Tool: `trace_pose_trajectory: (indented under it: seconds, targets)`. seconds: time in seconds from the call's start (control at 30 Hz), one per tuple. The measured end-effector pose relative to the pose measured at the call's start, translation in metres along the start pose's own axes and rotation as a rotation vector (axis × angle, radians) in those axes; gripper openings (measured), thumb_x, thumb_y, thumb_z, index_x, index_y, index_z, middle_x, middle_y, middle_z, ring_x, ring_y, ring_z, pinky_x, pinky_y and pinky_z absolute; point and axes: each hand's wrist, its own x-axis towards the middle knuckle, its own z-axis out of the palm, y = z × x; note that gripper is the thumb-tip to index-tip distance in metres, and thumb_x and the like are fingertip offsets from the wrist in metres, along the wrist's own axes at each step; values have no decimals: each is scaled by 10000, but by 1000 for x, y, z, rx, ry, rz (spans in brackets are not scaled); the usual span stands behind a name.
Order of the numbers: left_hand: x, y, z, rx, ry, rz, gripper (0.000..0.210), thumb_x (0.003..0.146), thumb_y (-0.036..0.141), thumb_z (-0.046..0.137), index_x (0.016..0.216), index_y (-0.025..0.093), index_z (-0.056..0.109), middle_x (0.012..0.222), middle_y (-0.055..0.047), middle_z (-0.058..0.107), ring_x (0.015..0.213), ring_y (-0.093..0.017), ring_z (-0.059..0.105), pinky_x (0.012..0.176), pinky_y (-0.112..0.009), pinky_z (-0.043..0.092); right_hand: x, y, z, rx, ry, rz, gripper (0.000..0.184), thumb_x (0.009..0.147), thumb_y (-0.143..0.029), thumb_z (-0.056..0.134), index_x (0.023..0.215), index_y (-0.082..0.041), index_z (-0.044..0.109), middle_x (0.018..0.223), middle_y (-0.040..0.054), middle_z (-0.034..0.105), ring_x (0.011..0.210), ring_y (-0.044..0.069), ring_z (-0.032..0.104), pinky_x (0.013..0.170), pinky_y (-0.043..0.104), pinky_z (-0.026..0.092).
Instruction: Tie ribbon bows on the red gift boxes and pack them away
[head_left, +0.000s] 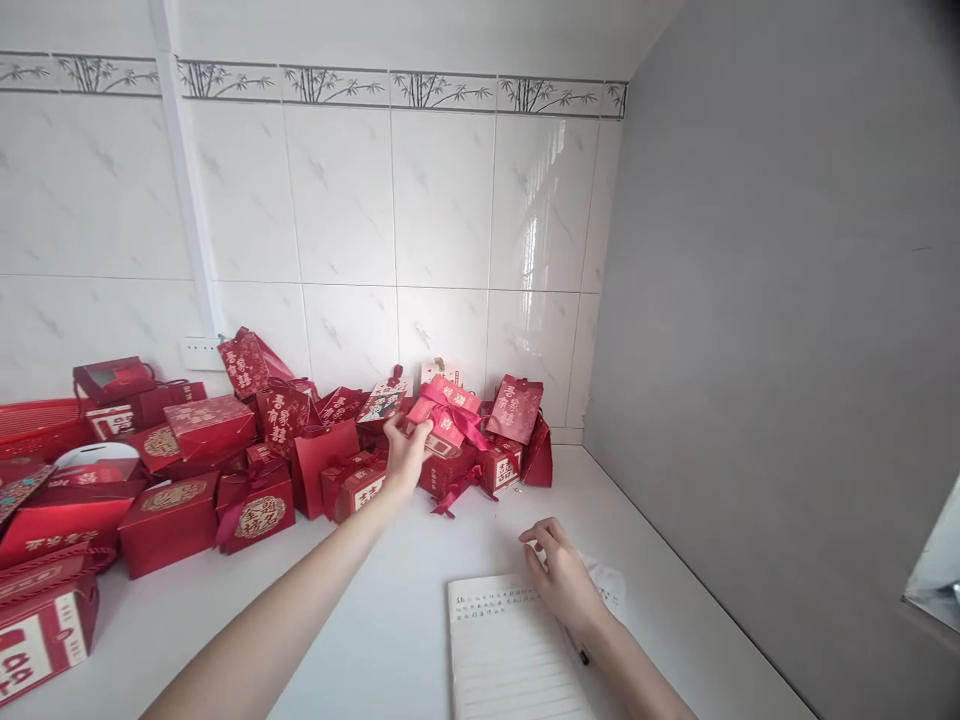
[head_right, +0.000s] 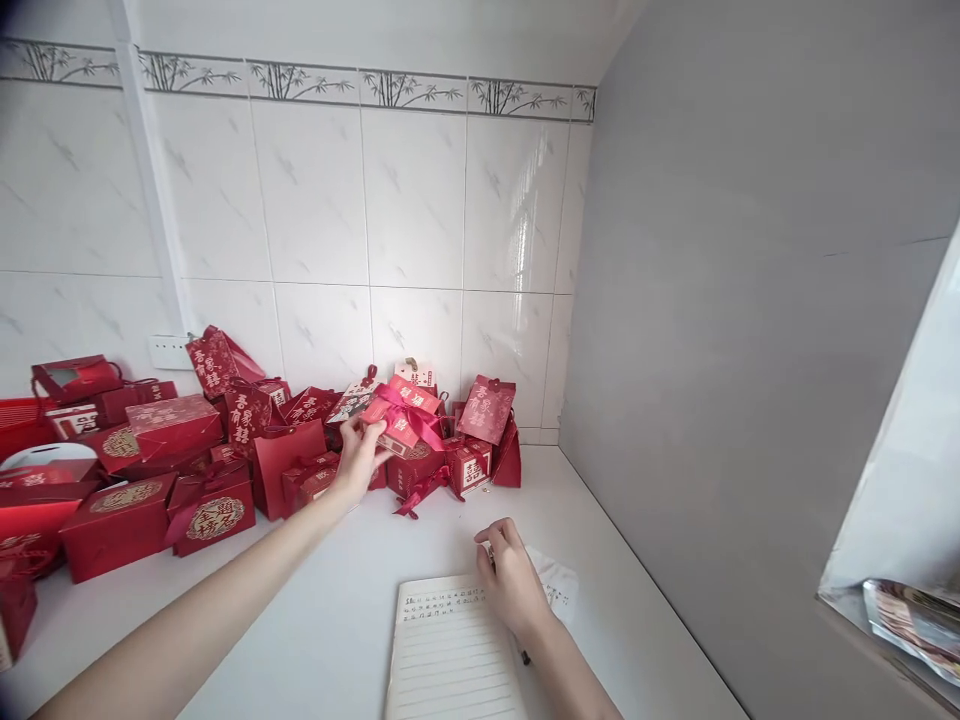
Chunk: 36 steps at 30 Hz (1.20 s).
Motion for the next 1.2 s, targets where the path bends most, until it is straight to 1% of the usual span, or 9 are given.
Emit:
trace_pose_trajectory:
  seconds: [0.1,0.2,0.37,0.47,0.67,0.87,1.0,1.1,1.2]
  targets:
    - [-39,-11,-14,-176,-112,-153,230,847,366,361,1001,198,390,972,-85,600,842,-182,647,755,-375,567,-1,-6,2,56,-8,14,275,895,-337,345,906,-186,574,969,111,542,792,206,610,693,363,515]
    - [-76,-27,-20,-496,-178,-370,242,787,373,459,950,195,440,846,-48,594,737,-170,638,705,-369,570,-1,-9,4,112,-3,51,299,863,-395,391,933,-177,583,965,115,545,815,218,606,688,370,525]
    - [-102,-63,-16,-592,-63,-477,322,714,305,603,946,221,397,879,-21,576,744,-165,624,646,-338,561,-4,-4,2,148,25,119,351,831,-438,434,1049,-175,513,1128,146,513,951,243,586,803,427,516]
    - [-108,-77,-13,-549,-37,-454,407,681,271,654,993,226,397,964,-35,572,828,-174,623,660,-308,552,-4,-2,0,181,-13,123,489,784,-509,540,1158,-205,454,1229,153,459,1057,271,550,855,457,495]
    - [-124,-82,-14,-539,-201,-333,509,686,327,648,1087,227,350,1159,-83,541,1017,-211,602,808,-345,533,12,-29,6,309,-199,-63,1146,571,-472,800,1427,-226,79,1439,201,213,1313,349,328,1024,525,351]
    - [-113,-90,-28,-476,-388,-71,658,687,369,621,1242,260,284,1293,-107,490,1198,-253,502,990,-409,433,18,-51,-2,215,-85,-255,1042,667,-244,669,1447,-188,-20,1309,180,413,1181,303,487,1009,493,378]
    - [-94,-95,-35,-395,-248,-42,706,630,353,610,1261,265,308,1403,-120,359,1286,-305,400,1011,-452,405,6,-38,-17,102,-58,-279,1055,654,-247,646,1449,-186,-45,1328,195,393,1235,350,435,1011,534,367]
    - [-88,-92,-37,-345,-160,-2,677,651,391,593,1267,246,350,1442,-123,305,1338,-329,326,1046,-496,358,2,-31,-21,18,-107,-305,1083,593,-210,666,1461,-184,18,1389,201,314,1304,379,332,1035,555,329]
    - [-94,-84,-38,-285,-301,69,650,722,486,594,1284,228,391,1444,-114,339,1367,-327,285,1098,-483,296,1,-33,-19,27,-242,-308,1093,580,-161,665,1473,-197,35,1401,185,310,1307,349,342,1035,519,352]
